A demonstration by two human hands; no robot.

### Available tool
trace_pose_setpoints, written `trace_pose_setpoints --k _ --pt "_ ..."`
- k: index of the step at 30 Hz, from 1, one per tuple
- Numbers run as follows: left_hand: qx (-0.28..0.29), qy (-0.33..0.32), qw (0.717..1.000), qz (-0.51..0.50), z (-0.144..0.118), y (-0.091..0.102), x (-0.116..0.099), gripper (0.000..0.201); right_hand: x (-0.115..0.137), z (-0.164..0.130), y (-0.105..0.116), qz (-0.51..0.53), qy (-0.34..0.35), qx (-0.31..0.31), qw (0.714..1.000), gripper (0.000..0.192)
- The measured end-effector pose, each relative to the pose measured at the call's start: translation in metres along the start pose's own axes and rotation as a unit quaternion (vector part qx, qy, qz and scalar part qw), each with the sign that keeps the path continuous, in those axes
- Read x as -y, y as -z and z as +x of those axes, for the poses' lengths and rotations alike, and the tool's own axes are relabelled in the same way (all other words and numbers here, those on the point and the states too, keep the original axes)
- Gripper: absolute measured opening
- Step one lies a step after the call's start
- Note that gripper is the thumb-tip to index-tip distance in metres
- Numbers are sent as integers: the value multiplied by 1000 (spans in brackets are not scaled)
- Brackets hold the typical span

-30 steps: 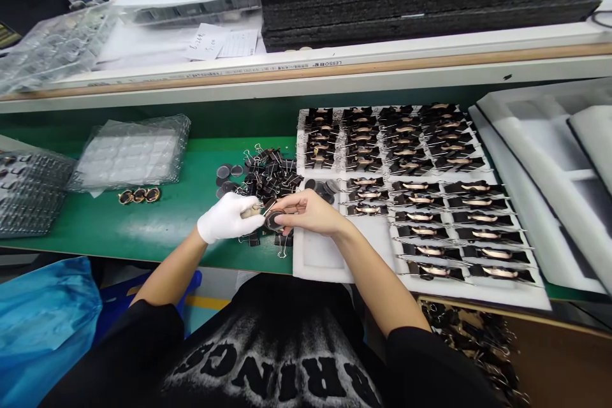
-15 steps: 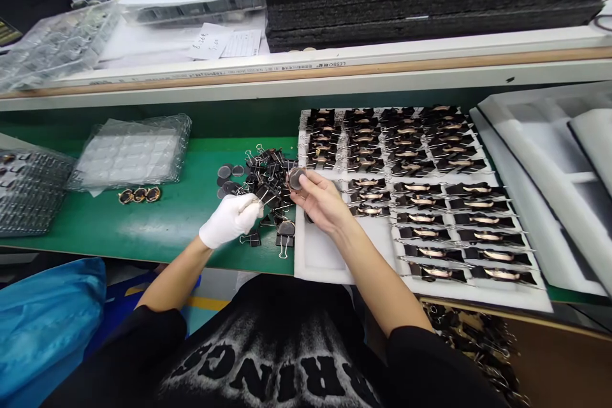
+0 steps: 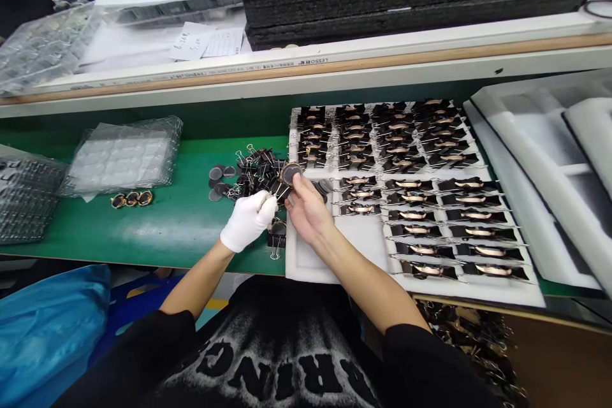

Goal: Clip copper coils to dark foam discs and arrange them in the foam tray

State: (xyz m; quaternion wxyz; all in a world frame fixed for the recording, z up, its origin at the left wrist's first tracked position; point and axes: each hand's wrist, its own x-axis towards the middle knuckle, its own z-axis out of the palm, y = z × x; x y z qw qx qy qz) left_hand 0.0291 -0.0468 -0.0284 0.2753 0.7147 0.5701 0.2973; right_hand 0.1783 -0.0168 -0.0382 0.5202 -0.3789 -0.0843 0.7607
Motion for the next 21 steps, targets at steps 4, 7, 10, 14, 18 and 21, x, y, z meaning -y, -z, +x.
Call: trace_pose_setpoints --k 4,7,10,14,18,21 --pt "26 23 999 -13 0 4 0 27 -1 -3 -2 -12 17 -5 1000 31" --pt "25 26 999 -20 1 4 -1 28 -3 -5 -3 -13 34 0 999 28" --pt "23 39 998 -41 1 3 -4 28 -6 -6 -3 -3 38 11 999 29" --pt "93 34 995 -29 -2 9 -9 26 -4 -6 -3 8 25 32 999 31" --pt "52 27 995 81 -2 42 9 29 6 -7 -5 26 14 63 998 25" --pt "-49 59 971 226 4 75 45 30 14 -9 -7 50 5 64 997 16"
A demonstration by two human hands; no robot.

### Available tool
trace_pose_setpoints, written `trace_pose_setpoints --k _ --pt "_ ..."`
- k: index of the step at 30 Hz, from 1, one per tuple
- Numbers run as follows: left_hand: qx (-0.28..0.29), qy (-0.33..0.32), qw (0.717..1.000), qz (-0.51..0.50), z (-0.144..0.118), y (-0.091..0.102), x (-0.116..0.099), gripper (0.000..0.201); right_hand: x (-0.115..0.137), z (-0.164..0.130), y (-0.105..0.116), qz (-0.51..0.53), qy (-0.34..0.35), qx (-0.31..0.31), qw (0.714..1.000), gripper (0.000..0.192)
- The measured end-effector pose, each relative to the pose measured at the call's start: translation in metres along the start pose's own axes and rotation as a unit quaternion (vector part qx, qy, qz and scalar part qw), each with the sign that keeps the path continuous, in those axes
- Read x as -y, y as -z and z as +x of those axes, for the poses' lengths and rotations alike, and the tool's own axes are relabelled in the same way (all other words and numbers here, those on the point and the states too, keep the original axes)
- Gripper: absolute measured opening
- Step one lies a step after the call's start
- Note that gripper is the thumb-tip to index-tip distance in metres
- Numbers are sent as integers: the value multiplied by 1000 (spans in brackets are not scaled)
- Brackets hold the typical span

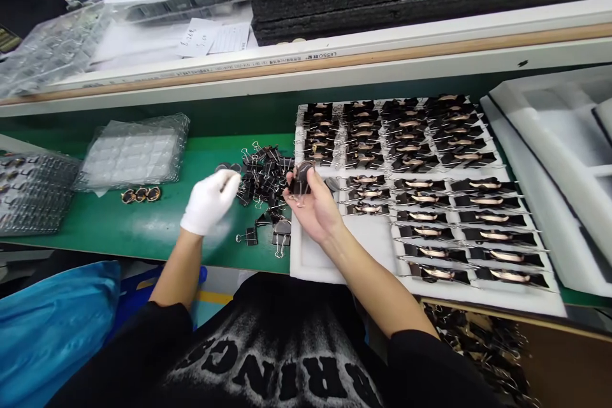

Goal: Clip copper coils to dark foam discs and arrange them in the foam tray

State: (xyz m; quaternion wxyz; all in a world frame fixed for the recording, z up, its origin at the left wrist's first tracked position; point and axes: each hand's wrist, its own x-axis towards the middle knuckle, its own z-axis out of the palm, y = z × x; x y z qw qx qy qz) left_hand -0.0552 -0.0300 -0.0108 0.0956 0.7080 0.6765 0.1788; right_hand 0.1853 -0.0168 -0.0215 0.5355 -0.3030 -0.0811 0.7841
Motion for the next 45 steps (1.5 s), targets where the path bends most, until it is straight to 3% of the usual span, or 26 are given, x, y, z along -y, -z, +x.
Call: trace_pose_setpoints --k 3,6,10,14,18,22,26,30,35,39,42,45 --pt "67 -25 995 69 12 1 40 28 3 -2 -1 6 -16 -14 1000 13" --pt "92 -44 993 59 19 -11 52 28 3 -2 -2 -5 -33 -18 999 12" --pt "84 -26 996 29 22 -21 44 19 1 -2 -1 -8 -57 -20 998 12" --pt "66 -44 996 -38 26 -7 40 22 2 -1 0 -19 -78 -7 997 8" --pt "-1 -19 999 34 25 6 37 23 3 -3 1 -37 -97 13 994 6" --pt "-63 -16 988 138 24 1 29 28 1 -7 1 -69 -98 42 992 11" --pt "-45 -58 980 187 25 -5 27 33 0 -9 1 -107 -107 72 986 12" --pt "-55 -41 987 145 26 -5 28 31 -2 -10 1 -154 -114 80 978 13" --pt "-100 46 992 53 29 4 30 25 -5 -10 2 -185 -128 113 968 18" --pt "-48 81 989 -117 30 12 32 23 -7 -10 3 -193 -139 117 964 18" --pt "-9 143 963 -230 29 14 27 28 -9 -9 5 -194 -141 125 963 18" --pt "24 152 935 -319 26 13 15 33 -12 -10 6 -222 -114 155 956 23"
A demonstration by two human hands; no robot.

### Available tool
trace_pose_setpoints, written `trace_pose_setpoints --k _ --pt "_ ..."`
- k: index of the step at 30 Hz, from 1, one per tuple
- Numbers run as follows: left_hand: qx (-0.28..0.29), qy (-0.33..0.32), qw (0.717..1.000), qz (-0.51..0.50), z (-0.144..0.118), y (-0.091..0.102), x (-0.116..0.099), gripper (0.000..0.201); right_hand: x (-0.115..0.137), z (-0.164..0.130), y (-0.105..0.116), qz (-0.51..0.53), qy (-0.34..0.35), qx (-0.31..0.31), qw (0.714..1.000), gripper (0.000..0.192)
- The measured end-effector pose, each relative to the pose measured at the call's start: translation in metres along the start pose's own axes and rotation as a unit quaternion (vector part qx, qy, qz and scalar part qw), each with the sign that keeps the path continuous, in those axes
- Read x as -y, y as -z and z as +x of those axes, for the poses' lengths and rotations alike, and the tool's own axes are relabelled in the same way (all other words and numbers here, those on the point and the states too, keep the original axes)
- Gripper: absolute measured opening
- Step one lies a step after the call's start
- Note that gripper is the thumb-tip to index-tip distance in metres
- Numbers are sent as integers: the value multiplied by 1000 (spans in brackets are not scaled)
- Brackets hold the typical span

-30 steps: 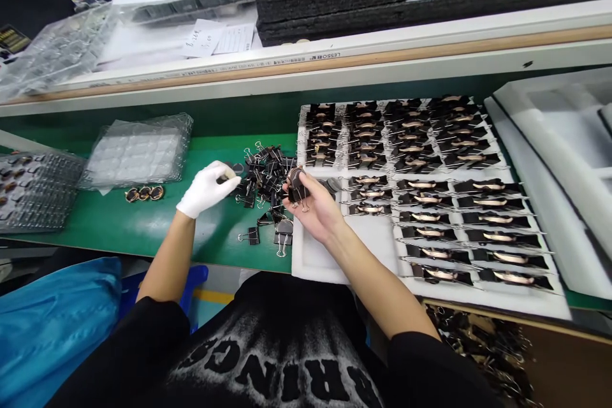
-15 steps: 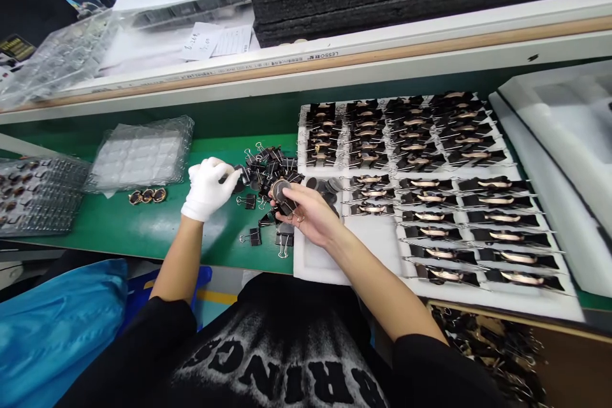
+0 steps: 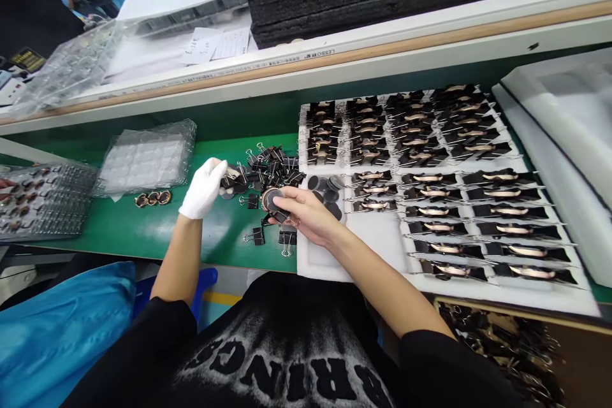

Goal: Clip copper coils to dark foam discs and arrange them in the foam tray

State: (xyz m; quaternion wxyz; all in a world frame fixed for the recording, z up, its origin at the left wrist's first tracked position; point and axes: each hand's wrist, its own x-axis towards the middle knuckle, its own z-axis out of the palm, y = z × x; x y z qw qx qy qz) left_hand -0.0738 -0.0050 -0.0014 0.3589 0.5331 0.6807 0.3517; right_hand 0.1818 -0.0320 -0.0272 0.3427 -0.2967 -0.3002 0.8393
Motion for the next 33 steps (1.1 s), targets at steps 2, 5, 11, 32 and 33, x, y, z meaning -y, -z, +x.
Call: trace_pose_setpoints --k 2,5,11,32,33 --pt "50 -9 998 -27 -4 -6 -6 36 -3 -1 -2 -48 45 16 998 22" --pt "132 -38 990 9 -10 -14 -16 39 -5 -1 -5 -130 120 50 983 17" --pt "194 -81 971 111 -14 -23 -33 44 -8 2 -1 -177 162 74 968 22" --pt "296 -83 950 44 5 16 -4 58 -5 16 13 -192 243 -5 951 22" --pt "227 -98 969 13 2 13 -5 54 -4 17 13 -204 256 0 945 21"
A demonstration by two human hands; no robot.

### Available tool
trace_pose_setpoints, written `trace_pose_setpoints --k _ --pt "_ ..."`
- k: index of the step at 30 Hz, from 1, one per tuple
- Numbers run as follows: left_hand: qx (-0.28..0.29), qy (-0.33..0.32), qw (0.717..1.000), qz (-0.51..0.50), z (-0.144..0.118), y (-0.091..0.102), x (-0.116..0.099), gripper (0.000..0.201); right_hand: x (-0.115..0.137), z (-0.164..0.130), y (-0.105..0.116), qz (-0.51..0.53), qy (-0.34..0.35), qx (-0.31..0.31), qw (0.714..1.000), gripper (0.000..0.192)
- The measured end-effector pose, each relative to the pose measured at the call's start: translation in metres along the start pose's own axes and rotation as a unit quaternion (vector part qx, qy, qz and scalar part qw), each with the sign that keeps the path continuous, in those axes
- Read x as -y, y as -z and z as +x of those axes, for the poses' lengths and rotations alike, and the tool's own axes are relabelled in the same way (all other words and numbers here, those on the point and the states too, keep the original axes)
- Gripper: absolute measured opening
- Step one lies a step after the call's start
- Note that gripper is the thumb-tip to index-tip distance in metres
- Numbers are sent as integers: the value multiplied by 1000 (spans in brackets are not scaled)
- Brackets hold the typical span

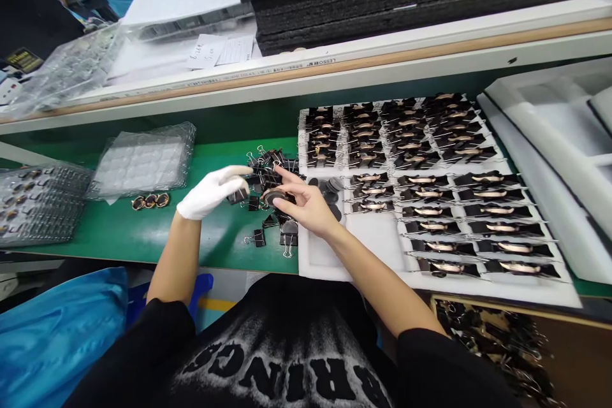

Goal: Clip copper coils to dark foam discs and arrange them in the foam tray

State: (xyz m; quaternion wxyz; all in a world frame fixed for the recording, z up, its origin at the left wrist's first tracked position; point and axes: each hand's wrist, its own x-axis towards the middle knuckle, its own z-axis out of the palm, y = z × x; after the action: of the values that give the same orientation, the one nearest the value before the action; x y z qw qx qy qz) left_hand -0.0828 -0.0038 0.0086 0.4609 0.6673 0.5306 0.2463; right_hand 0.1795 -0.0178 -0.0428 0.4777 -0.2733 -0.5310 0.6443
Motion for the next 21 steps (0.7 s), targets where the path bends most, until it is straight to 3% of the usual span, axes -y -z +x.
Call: trace_pose_setpoints --k 3,5,7,10,12,21 --pt "-185 -59 981 -24 -1 -24 -5 47 2 1 2 -1 22 2 1000 18" --pt "-259 -115 959 9 0 -45 -9 43 2 0 2 16 3 15 1000 22" --pt "-294 -190 933 83 0 -64 -12 40 1 -2 3 33 -35 37 998 28" --pt "-251 -290 900 207 0 -80 -15 40 -1 -5 4 21 -54 47 997 34" --pt "-208 -321 892 240 -1 -81 -16 40 -2 -5 6 5 -43 38 998 33" --pt "-92 -313 922 207 -12 -64 -19 45 4 -7 1 -37 -3 44 998 21"
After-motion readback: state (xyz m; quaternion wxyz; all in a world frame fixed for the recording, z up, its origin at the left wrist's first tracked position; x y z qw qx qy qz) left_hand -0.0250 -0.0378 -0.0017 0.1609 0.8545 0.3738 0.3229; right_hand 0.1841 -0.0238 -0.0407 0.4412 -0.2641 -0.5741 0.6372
